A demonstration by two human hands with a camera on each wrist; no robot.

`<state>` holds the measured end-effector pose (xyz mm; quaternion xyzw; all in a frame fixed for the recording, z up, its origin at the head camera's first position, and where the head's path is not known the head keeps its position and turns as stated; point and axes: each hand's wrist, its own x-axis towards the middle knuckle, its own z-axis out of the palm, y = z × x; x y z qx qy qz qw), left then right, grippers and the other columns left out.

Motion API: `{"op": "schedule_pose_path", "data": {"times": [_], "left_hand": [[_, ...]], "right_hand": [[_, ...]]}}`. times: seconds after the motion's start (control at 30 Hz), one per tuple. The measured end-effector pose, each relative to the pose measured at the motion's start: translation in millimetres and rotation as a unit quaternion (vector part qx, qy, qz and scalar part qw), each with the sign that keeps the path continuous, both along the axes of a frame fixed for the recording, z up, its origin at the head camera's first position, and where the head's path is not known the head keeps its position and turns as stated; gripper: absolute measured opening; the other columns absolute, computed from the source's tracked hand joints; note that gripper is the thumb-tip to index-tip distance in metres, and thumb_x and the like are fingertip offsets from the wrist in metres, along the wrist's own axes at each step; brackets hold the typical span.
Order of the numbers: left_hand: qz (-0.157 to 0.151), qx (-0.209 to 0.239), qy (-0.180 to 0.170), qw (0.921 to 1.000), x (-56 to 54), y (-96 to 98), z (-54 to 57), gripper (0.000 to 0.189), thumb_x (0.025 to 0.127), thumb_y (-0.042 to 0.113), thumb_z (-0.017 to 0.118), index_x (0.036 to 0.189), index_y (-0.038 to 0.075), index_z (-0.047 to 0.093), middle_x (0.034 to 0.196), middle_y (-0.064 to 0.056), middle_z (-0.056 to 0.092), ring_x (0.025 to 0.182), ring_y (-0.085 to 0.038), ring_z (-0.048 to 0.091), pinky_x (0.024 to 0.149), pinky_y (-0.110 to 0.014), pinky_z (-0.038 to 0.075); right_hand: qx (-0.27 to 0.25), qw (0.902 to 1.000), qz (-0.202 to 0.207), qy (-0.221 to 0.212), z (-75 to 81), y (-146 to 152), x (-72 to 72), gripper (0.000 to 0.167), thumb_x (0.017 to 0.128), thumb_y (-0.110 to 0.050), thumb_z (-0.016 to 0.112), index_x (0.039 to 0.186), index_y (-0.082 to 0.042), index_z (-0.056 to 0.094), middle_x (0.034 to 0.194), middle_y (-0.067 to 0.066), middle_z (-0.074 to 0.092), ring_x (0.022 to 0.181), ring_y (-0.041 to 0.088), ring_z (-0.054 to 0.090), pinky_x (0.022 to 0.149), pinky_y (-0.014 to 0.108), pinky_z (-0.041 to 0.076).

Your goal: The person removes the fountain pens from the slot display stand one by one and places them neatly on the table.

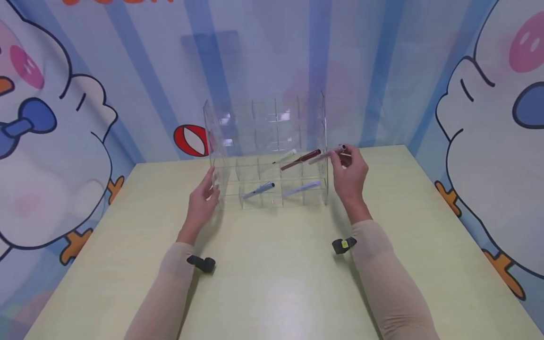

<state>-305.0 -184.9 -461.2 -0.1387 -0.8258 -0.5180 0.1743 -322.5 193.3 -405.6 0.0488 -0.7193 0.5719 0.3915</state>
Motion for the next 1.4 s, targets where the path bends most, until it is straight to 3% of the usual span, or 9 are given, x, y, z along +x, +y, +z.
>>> {"op": "schedule_pose_path", "data": {"times": [0.07, 0.2, 0.4, 0.73, 1.4], "left_hand": [[-0.003, 0.000, 0.001, 1.0000, -0.8, 0.1, 0.1, 0.071, 0.099, -0.004, 0.055, 0.158, 0.026, 0.033, 0.159, -0.009, 0.035, 0.131, -0.038, 0.050, 0.103, -0.044, 0.047], [-0.008, -0.001, 0.002, 1.0000, -2.2, 0.4, -0.5, 0.071, 0.099, -0.003, 0.055, 0.158, 0.028, 0.032, 0.159, -0.008, 0.035, 0.132, -0.040, 0.049, 0.104, -0.044, 0.046], [-0.007, -0.004, 0.003, 1.0000, -2.0, -0.1, -1.4, 0.073, 0.099, -0.004, 0.055, 0.158, 0.031, 0.032, 0.159, -0.008, 0.035, 0.131, -0.041, 0.050, 0.104, -0.045, 0.046], [0.000, -0.014, 0.010, 0.9998, -1.0, -0.3, 0.9, 0.074, 0.098, -0.005, 0.055, 0.158, 0.030, 0.032, 0.158, -0.012, 0.036, 0.128, -0.041, 0.053, 0.102, -0.046, 0.047], [0.009, -0.023, -0.002, 0.9997, 0.9, -0.4, 2.3, 0.073, 0.099, -0.003, 0.056, 0.158, 0.032, 0.031, 0.158, -0.008, 0.036, 0.128, -0.039, 0.054, 0.104, -0.046, 0.045]], "right_hand": [[-0.005, 0.9999, 0.000, 0.014, 3.3, 0, 2.2, 0.028, 0.094, -0.004, 0.068, 0.117, 0.011, 0.063, 0.106, 0.020, 0.067, 0.085, -0.004, 0.062, 0.082, 0.017, 0.053], [-0.011, 0.9995, 0.001, 0.031, 22.3, -7, 19.8, 0.027, 0.093, 0.002, 0.066, 0.115, 0.018, 0.060, 0.104, 0.024, 0.065, 0.085, -0.003, 0.063, 0.081, 0.016, 0.052], [-0.008, 0.9992, -0.012, 0.036, 43.5, -11, 37.5, 0.025, 0.093, 0.001, 0.067, 0.114, 0.014, 0.062, 0.101, 0.017, 0.066, 0.087, 0.000, 0.065, 0.082, 0.018, 0.053], [-0.008, 0.9978, -0.013, 0.064, 40.8, 2, 23.6, 0.029, 0.093, -0.004, 0.069, 0.118, 0.009, 0.064, 0.106, 0.016, 0.068, 0.092, 0.004, 0.066, 0.087, 0.022, 0.054], [-0.036, 0.9935, 0.019, 0.107, 65.5, -7, 48.2, 0.025, 0.092, -0.004, 0.071, 0.116, 0.002, 0.067, 0.104, 0.002, 0.068, 0.093, 0.013, 0.068, 0.088, 0.025, 0.055]]}}
